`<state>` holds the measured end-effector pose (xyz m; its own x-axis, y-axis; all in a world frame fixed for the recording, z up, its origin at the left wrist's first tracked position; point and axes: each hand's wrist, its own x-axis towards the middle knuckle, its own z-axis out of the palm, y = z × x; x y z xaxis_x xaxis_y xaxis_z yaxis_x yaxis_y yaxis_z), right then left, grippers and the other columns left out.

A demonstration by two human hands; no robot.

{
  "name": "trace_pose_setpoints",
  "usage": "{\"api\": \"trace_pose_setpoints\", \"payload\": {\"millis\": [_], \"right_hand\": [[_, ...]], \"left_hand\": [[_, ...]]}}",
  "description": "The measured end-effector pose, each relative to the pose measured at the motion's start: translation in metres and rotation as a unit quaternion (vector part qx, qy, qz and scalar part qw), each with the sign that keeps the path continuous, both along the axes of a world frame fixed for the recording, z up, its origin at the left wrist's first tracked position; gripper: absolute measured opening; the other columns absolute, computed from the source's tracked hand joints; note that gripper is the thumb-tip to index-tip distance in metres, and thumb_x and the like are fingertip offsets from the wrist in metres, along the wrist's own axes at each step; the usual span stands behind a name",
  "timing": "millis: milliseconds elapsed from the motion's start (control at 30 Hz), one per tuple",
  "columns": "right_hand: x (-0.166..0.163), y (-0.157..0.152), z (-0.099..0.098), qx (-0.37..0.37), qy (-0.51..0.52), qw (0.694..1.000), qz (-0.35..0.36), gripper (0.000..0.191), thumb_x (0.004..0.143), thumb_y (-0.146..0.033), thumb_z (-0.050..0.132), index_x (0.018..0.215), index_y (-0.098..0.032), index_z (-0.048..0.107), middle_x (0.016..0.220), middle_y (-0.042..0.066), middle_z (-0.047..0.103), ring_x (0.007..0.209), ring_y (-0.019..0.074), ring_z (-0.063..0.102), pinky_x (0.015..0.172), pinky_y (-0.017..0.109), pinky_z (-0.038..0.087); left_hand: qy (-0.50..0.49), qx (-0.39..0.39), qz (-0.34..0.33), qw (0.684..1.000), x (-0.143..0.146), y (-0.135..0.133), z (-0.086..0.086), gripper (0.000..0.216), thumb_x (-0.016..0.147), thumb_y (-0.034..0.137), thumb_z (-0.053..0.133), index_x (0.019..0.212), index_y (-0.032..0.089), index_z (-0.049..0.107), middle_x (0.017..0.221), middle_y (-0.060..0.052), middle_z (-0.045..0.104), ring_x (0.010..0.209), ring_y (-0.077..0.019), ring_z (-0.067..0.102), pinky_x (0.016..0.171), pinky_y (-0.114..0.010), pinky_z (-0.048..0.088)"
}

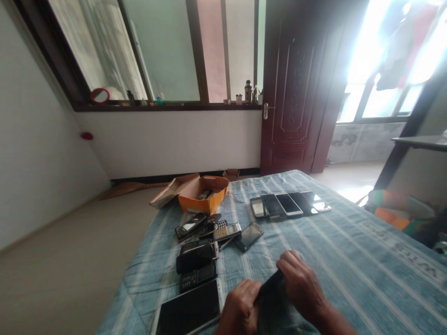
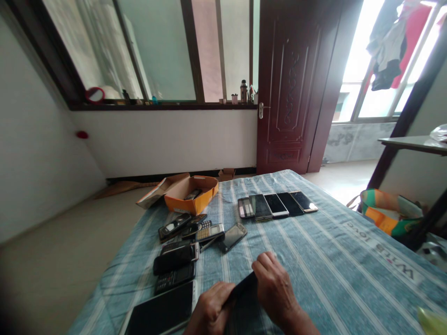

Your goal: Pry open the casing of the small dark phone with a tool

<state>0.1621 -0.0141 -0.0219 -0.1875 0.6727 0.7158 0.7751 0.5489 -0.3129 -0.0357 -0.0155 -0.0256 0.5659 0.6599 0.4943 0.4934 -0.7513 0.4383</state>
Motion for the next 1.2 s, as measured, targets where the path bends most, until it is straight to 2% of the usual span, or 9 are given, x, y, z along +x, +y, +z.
{"api": "trace_pose_setpoints", "payload": {"millis": [233, 433, 767, 967, 1067, 1200], "right_hand": [[0.017, 0.01, -0.01, -0.005, 0.045, 0.998, -0.054, 0.029, 0.076, 0.006, 0.034, 0.071, -0.019, 0.048, 0.075, 0.003, 0.049, 0.073, 0.0169, 0.044, 0.065, 0.027, 0.034], [0.012, 0.009, -0.01, 0.038, 0.006, 0.996, -0.085, 0.028, 0.073, 0.007, 0.036, 0.067, -0.019, 0.046, 0.073, 0.004, 0.048, 0.074, 0.0188, 0.042, 0.065, 0.028, 0.032], [-0.02, -0.003, -0.011, 0.068, -0.017, 0.997, -0.041, 0.025, 0.083, 0.0, 0.04, 0.067, -0.019, 0.048, 0.072, 0.003, 0.047, 0.073, 0.0187, 0.044, 0.071, 0.031, 0.036], [-0.014, -0.001, -0.004, 0.047, -0.006, 0.999, -0.026, 0.025, 0.081, 0.0, 0.041, 0.067, -0.019, 0.047, 0.071, 0.002, 0.05, 0.071, 0.0166, 0.046, 0.071, 0.028, 0.038], [-0.003, 0.005, -0.004, 0.038, 0.004, 0.998, -0.054, 0.026, 0.076, 0.003, 0.04, 0.065, -0.02, 0.046, 0.07, 0.002, 0.05, 0.07, 0.0159, 0.047, 0.065, 0.025, 0.038], [0.018, 0.018, -0.011, 0.042, 0.038, 0.99, -0.132, 0.027, 0.072, 0.003, 0.036, 0.065, -0.021, 0.047, 0.065, 0.0, 0.05, 0.062, 0.0143, 0.048, 0.056, 0.023, 0.035]], "left_hand": [[0.002, 0.012, -0.006, 1.0, 0.0, 0.001, -0.002, 0.022, 0.078, 0.003, 0.043, 0.088, 0.017, 0.057, 0.076, -0.005, 0.065, 0.069, -0.0175, 0.061, 0.061, -0.024, 0.049], [0.004, 0.037, -0.005, 0.999, 0.0, 0.002, -0.003, 0.024, 0.076, 0.002, 0.042, 0.087, 0.016, 0.057, 0.073, -0.005, 0.065, 0.066, -0.0177, 0.061, 0.057, -0.023, 0.048], [0.017, 0.055, 0.004, 0.998, 0.001, 0.005, -0.011, 0.023, 0.074, 0.002, 0.041, 0.084, 0.017, 0.057, 0.071, -0.004, 0.063, 0.063, -0.0166, 0.059, 0.056, -0.023, 0.045], [0.011, 0.048, -0.006, 0.999, -0.001, 0.005, -0.012, 0.025, 0.072, 0.002, 0.041, 0.085, 0.017, 0.057, 0.07, -0.003, 0.062, 0.064, -0.0158, 0.059, 0.057, -0.022, 0.046], [0.004, 0.067, -0.013, 0.998, -0.002, 0.009, -0.014, 0.025, 0.074, 0.003, 0.042, 0.088, 0.018, 0.056, 0.072, -0.003, 0.064, 0.065, -0.0157, 0.061, 0.058, -0.021, 0.048], [-0.009, 0.122, -0.023, 0.992, -0.004, 0.016, -0.021, 0.018, 0.083, 0.01, 0.042, 0.09, 0.018, 0.056, 0.072, -0.005, 0.067, 0.062, -0.0174, 0.064, 0.058, -0.023, 0.051]]}}
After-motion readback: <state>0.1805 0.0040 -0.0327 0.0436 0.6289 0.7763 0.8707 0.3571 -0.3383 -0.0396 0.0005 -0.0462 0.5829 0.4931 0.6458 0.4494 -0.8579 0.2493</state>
